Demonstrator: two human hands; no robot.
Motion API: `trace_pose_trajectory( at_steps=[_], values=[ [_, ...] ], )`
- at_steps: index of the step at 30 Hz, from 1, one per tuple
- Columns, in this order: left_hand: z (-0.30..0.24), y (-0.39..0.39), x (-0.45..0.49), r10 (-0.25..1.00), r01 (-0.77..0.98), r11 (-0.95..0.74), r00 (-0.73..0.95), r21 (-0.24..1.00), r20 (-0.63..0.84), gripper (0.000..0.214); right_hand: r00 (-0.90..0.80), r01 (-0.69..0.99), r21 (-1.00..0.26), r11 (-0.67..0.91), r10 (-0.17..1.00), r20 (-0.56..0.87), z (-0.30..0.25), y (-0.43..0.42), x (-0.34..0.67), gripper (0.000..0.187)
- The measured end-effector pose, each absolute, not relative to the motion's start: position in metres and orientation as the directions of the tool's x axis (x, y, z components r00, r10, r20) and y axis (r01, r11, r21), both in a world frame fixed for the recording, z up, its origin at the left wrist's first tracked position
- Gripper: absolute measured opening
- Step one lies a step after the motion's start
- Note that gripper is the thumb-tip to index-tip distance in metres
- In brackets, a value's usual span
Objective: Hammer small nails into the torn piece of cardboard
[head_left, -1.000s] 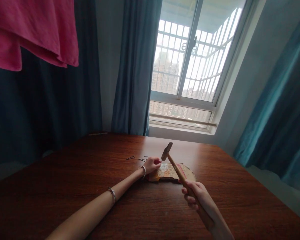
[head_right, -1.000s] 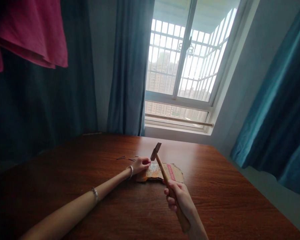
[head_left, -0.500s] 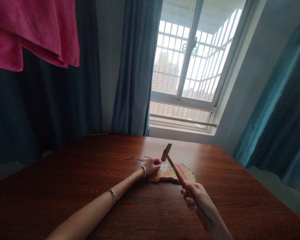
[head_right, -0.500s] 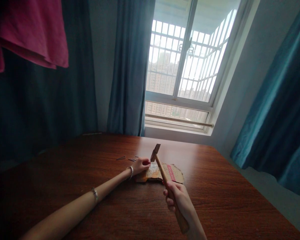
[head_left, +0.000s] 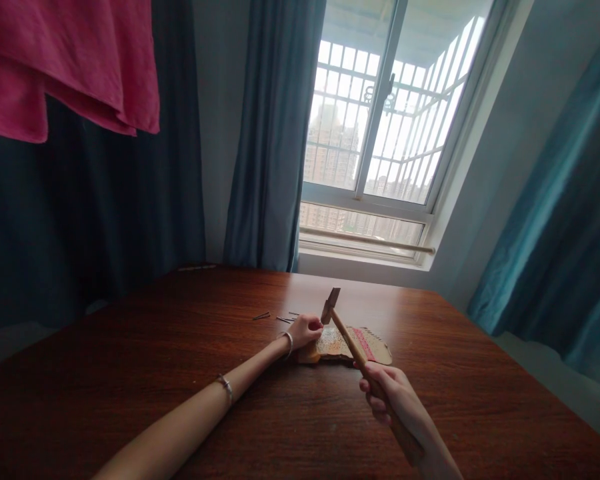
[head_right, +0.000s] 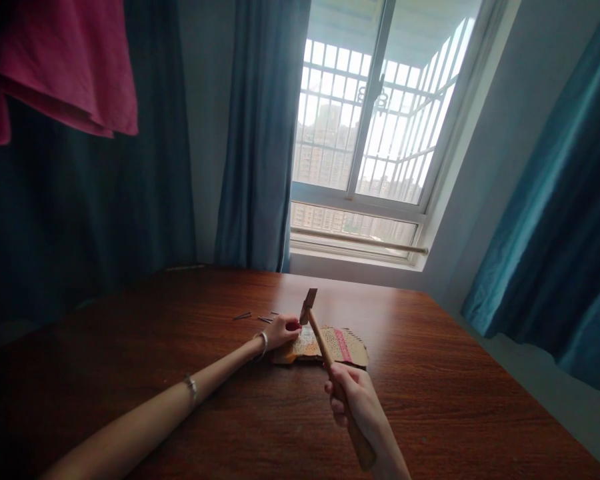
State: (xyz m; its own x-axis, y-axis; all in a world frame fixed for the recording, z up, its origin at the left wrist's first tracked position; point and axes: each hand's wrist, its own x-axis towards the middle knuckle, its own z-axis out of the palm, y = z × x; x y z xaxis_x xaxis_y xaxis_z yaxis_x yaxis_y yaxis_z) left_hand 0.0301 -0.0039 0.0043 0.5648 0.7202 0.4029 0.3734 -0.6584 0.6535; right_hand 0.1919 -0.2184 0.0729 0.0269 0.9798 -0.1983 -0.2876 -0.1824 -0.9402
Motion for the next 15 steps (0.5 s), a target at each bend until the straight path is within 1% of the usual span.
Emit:
trace_pose_trajectory(
  at_steps=[5, 10, 13, 15],
  values=[
    [0.0017, -0.0023, 0.0307, 0.707, 0.360, -0.669, 0.577, 0.650, 0.408, 0.013, 0.042, -0.280, -0.948, -0.148, 0.985, -0.167, 0.0740, -0.2185, 0.1903, 0.036],
    [-0.0016, -0.0005, 0.0312, 0.713, 0.372, -0.663, 0.578, 0.650, 0.396, 0.015, 0.036, -0.280, -0.943, -0.181, 0.979, -0.198, 0.0727, -0.2179, 0.1904, 0.038],
    [-0.0019, -0.0001, 0.0320, 0.714, 0.370, -0.664, 0.572, 0.650, 0.404, 0.013, 0.035, -0.289, -0.942, -0.171, 0.981, -0.189, 0.0717, -0.2181, 0.1904, 0.039],
    [-0.0016, -0.0001, 0.0323, 0.713, 0.369, -0.665, 0.573, 0.649, 0.404, 0.013, 0.036, -0.266, -0.949, -0.171, 0.982, -0.187, 0.0715, -0.2181, 0.1902, 0.040]
  ],
)
